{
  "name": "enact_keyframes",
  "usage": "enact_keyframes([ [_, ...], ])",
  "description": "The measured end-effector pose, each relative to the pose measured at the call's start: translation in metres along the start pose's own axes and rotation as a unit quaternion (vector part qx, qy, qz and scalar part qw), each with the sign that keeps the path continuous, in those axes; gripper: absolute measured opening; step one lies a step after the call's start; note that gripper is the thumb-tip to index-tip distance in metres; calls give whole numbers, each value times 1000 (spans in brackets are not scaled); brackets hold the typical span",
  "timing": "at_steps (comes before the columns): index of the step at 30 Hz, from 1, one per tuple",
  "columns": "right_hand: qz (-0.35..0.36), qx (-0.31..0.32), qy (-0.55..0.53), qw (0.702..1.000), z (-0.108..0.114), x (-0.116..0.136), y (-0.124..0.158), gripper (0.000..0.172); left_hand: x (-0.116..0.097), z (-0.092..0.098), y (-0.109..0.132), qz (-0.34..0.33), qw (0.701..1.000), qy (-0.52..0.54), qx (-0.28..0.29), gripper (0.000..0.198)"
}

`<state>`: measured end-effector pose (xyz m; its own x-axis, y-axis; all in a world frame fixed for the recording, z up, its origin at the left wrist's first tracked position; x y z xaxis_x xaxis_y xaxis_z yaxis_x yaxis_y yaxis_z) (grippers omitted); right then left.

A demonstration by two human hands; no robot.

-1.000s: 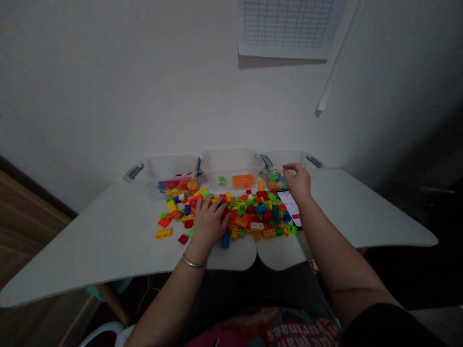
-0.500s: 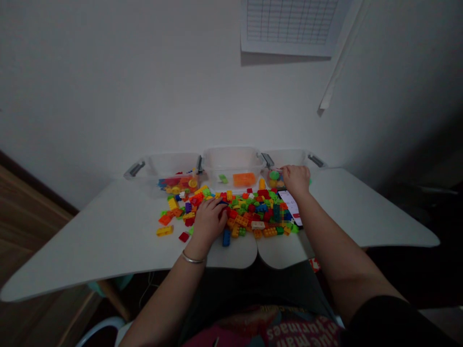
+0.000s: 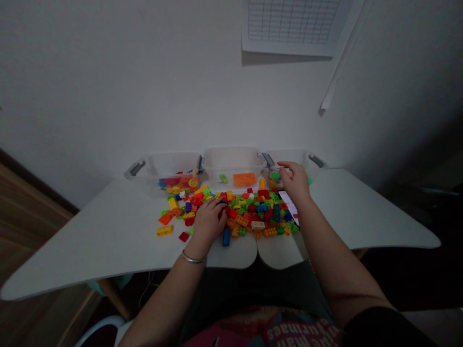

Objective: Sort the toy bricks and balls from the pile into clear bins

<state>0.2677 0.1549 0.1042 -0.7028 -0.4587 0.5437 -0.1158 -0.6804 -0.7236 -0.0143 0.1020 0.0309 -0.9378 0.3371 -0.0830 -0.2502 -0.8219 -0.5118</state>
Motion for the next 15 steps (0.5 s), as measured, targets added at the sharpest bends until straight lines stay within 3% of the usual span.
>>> enact_keyframes([
  [7,48,184,-15,982,-35,57,53,24,-1,1,0,-4,1000,-10,-3,31],
  [15,39,279,80,956,-65,57,82,26,0,-1,0,0,1000,2,-6,31],
])
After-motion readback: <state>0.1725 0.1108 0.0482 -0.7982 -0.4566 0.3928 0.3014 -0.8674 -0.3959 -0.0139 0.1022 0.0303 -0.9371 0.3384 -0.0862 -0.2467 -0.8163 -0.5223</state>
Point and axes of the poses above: each hand's wrist, its own y-axis away from the middle knuckle, its own z-axis out of the back of the hand, x = y × z, the point moved 4 cm from there along -y, towards the middle knuckle, and after that the axes turned 12 degrees about -y, right-handed, at the moved point
